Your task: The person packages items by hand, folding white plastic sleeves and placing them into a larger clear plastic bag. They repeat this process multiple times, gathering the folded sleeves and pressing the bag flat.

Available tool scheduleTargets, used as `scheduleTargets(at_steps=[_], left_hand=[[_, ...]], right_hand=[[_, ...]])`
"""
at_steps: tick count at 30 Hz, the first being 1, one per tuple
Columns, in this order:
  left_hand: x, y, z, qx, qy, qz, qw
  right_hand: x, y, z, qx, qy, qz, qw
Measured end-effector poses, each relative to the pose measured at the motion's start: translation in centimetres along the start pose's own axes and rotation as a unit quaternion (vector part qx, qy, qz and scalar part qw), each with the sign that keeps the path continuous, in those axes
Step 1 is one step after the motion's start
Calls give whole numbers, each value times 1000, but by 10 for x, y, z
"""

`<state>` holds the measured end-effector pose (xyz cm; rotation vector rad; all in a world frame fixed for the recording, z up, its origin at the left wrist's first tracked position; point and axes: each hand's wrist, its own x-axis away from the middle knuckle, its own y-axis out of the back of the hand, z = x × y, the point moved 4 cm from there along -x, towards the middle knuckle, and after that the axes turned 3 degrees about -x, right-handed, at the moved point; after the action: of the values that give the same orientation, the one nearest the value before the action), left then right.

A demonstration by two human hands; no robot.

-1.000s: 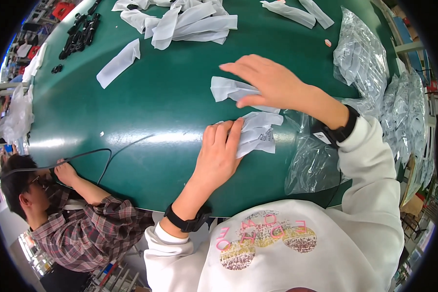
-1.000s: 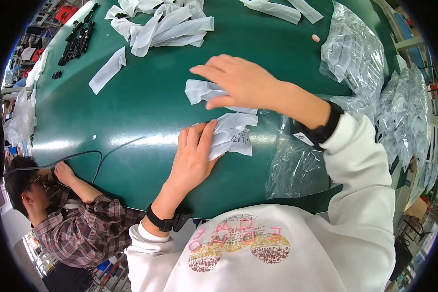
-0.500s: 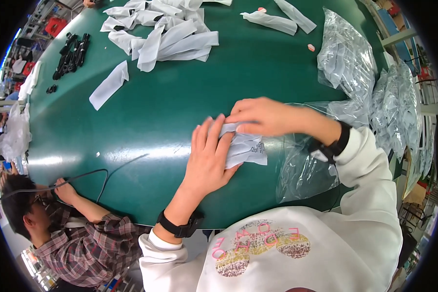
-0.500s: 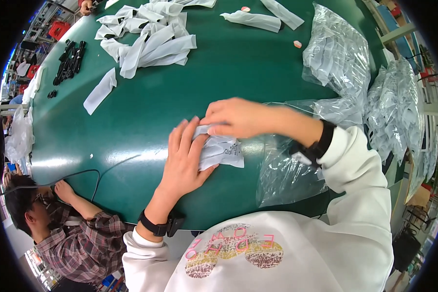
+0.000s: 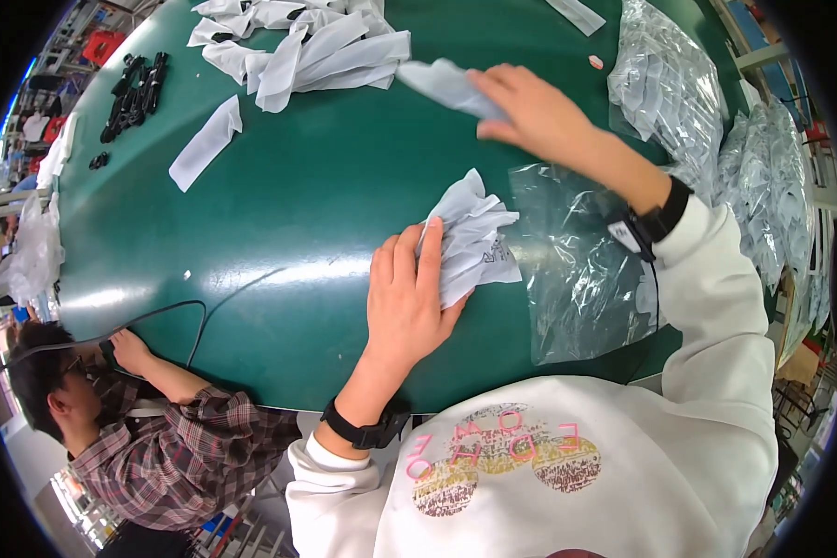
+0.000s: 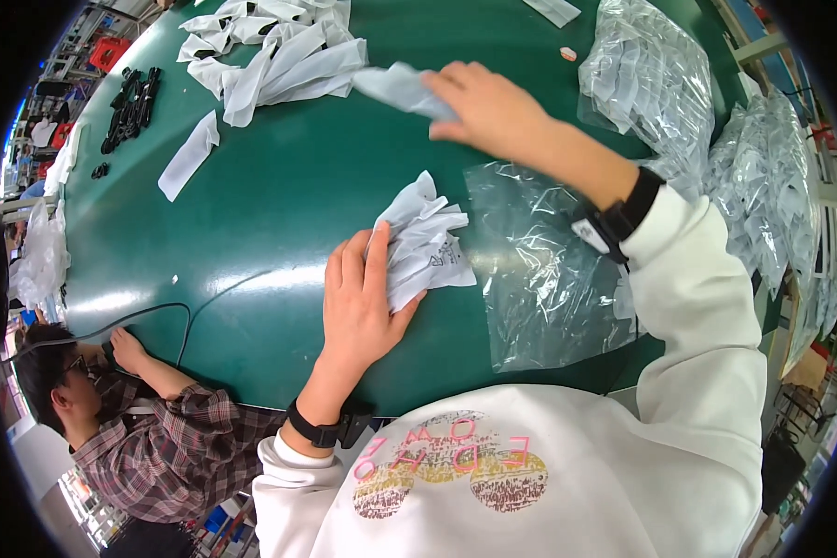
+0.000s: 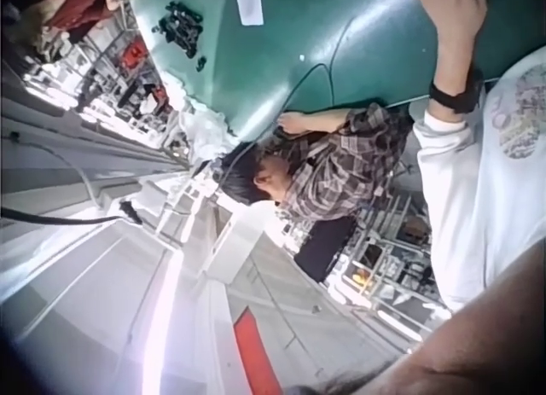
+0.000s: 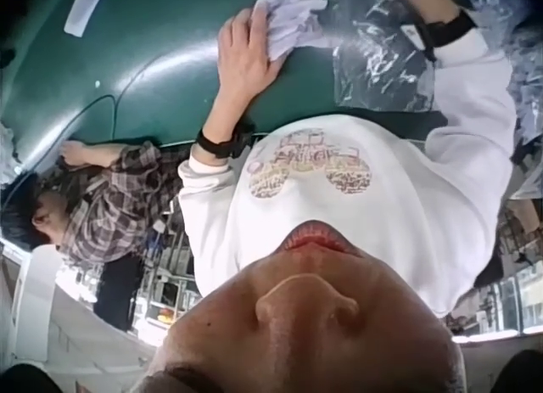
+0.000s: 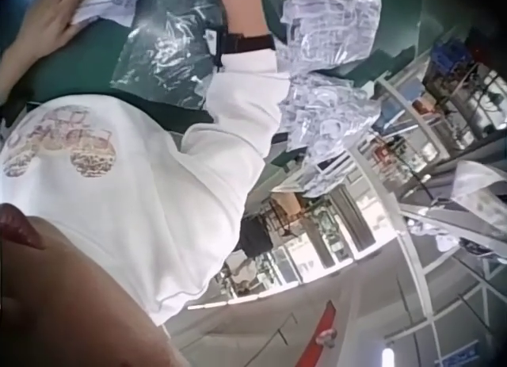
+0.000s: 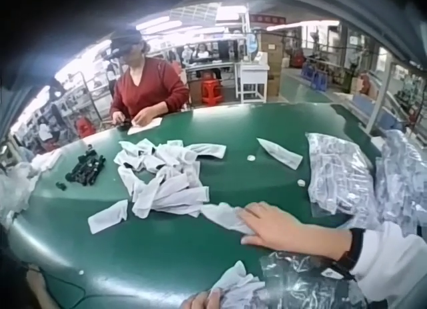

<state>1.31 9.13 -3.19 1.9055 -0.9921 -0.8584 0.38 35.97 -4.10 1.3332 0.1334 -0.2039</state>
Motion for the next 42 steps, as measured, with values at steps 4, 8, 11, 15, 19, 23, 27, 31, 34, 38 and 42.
scheduleTargets(at_steps=[4,8,11,15,19,23,27,31,34,38,42], left_hand=[[1,-1,-4,-13,4,-4,1000],[3,-2,-4,-19,9,-4,1000],[3,-3,-4,-8,3,-10,1000],[3,-3,-4,-10,2,-26,1000],[3,-3,-3,-6,1,-26,1000],[4,-3,-3,-9,-3,-37,999],[7,-4,-2,-8,-2,-42,999],[4,-3,-2,-5,-11,-56,998],[5,-3,-2,-5,-7,-46,999],[6,-4,-2,1,-7,-38,999],[9,-2,1,2,-8,-24,1000]], right_hand=[[35,5,19,-22,57,-58,996],[48,8,11,-12,35,-1,999],[47,12,5,-2,55,42,998],[46,20,3,-33,89,58,994],[44,30,8,4,72,74,995],[26,61,19,-59,62,40,996],[-4,91,20,-73,-8,86,994],[-17,121,19,-196,-91,16,976],[-11,109,22,-165,-173,120,963],[-13,85,59,-353,-128,38,926],[-11,48,71,-295,48,24,954]])
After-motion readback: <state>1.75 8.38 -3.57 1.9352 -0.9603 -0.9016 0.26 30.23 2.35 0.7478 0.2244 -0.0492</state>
